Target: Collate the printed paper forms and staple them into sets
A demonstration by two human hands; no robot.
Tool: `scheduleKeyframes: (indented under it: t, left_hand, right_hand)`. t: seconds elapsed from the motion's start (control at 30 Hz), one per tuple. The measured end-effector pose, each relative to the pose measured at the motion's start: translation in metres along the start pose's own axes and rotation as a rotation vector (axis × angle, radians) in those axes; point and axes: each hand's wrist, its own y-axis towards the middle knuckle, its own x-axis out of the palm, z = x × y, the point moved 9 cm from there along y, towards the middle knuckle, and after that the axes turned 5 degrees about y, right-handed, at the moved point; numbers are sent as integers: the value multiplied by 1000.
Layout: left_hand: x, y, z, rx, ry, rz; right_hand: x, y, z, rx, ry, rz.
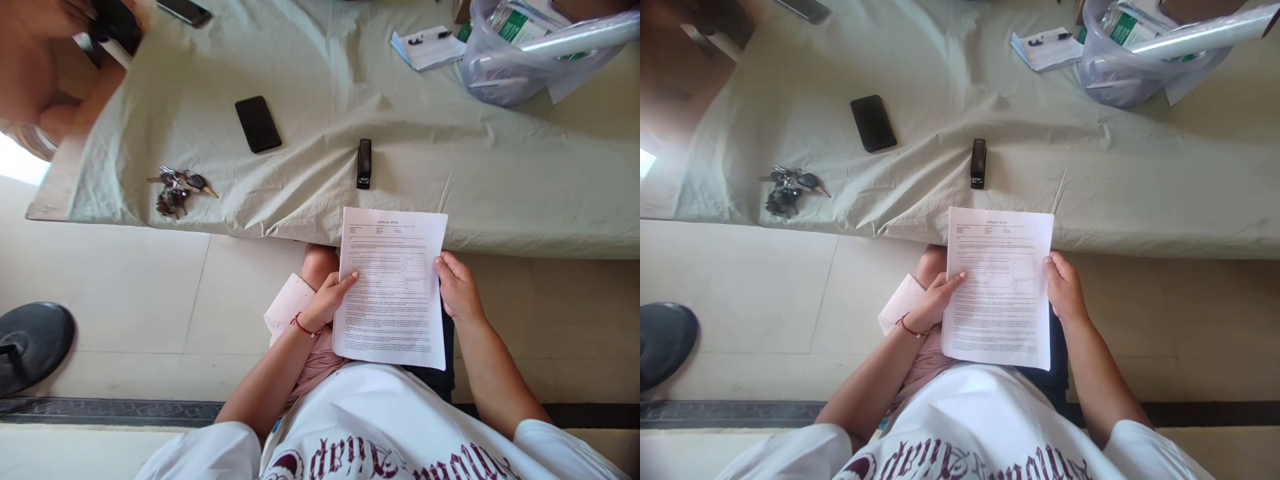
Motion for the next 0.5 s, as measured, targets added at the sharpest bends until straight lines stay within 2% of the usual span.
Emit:
scheduleKeyframes:
  t: [0.13, 0.27, 0.5]
  left_hand:
    - [-1, 4, -6, -18, -66, -8]
    - [-1, 6, -9, -44, -81, -10]
    - [-9, 5, 4, 64, -92, 161]
  right_hand:
    - [2, -2, 4, 48, 118, -2]
    - [-5, 1, 4, 17, 64, 39]
    - [-12, -1, 9, -38, -41, 121]
